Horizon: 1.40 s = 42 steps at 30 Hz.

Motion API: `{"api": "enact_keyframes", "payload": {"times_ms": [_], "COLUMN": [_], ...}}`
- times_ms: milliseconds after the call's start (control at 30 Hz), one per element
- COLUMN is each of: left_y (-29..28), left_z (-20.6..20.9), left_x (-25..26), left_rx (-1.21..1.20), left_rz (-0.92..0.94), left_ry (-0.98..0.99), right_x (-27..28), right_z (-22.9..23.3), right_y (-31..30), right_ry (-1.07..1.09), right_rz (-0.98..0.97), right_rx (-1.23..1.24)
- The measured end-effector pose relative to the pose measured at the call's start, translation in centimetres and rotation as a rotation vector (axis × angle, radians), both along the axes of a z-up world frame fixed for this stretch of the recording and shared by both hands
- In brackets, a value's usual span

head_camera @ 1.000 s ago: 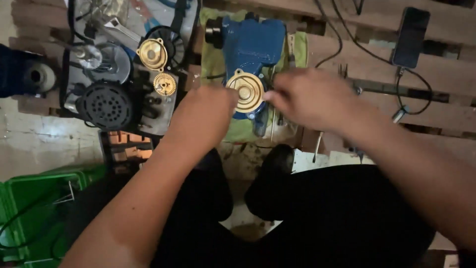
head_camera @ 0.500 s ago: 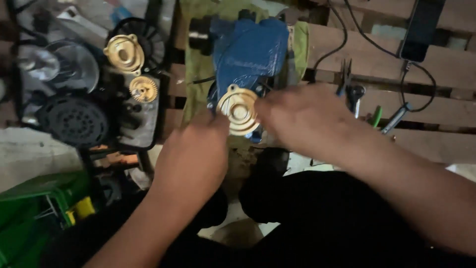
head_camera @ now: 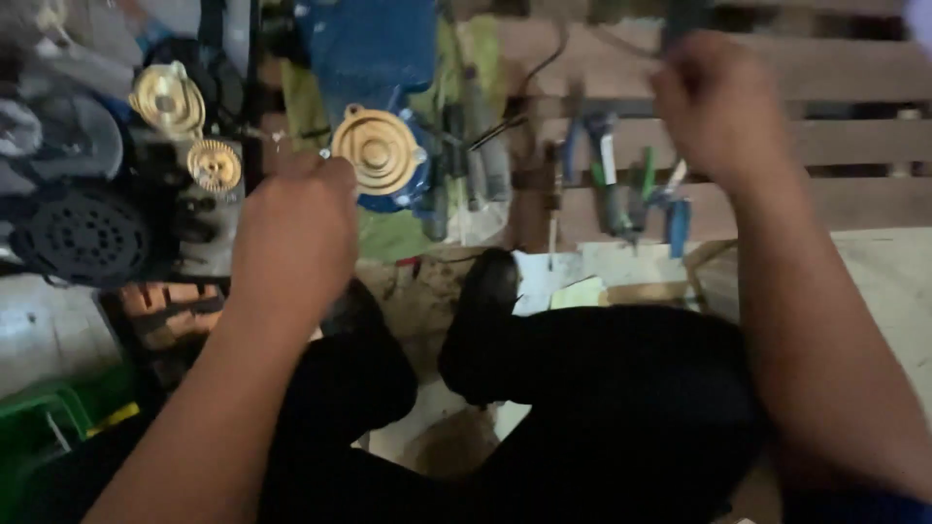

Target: The person is disassembling a motor assembly on a wooden pallet, using a screwdriver to remove screws and inspecting the parts.

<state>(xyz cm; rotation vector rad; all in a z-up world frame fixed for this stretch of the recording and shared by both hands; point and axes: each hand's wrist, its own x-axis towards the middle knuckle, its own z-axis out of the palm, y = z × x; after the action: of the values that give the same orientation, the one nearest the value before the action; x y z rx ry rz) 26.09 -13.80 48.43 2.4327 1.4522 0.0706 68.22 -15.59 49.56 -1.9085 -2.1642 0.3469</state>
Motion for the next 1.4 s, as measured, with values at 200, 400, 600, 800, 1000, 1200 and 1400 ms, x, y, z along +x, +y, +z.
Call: {"api": "enact_keyframes", "payload": {"times_ms": [200,400,600,800,1000,1200,1400], "left_y": [-0.3,-1.1,-0.9,-0.1,-0.3,-2.6,-4.8], "left_z": [-1.1,-2.0,-0.8,-0.2,1.1,3.1,4.0], "left_x": [0.4,0.1,0.4,0.7,2.2,3.4,4.2], "left_rx": [0.03,0.339,0.271,0.099,0.036,-0.081,-0.034], "left_rz": [0.091,0.04,0.054,0.117,0.173,0.244,0.203], "left_ry": [0.019,0.031,0.032,0.071,0.169,0.243,0.261], "right_x": [4.6,5.9,5.8,-9.0,-17.1,-17.0,-16.6], "right_z": [0.9,-5.3,-17.2,-14.4,-16.8,-18.0,-15.8], "right_y": [-5.0,-11.3,-14.6,-8.9,-4.3,-4.8,-5.7], "right_ry": [0.208,0.161,0.072,0.346,0.291,0.311,0.277], "right_rz": [-0.438,-0.409,-0.464,-0.307,-0.074,-0.106,-0.202], "right_rx": [-0.17,-0.312,-0.336,-0.326,-0.421,-0.383,-0.418]}}
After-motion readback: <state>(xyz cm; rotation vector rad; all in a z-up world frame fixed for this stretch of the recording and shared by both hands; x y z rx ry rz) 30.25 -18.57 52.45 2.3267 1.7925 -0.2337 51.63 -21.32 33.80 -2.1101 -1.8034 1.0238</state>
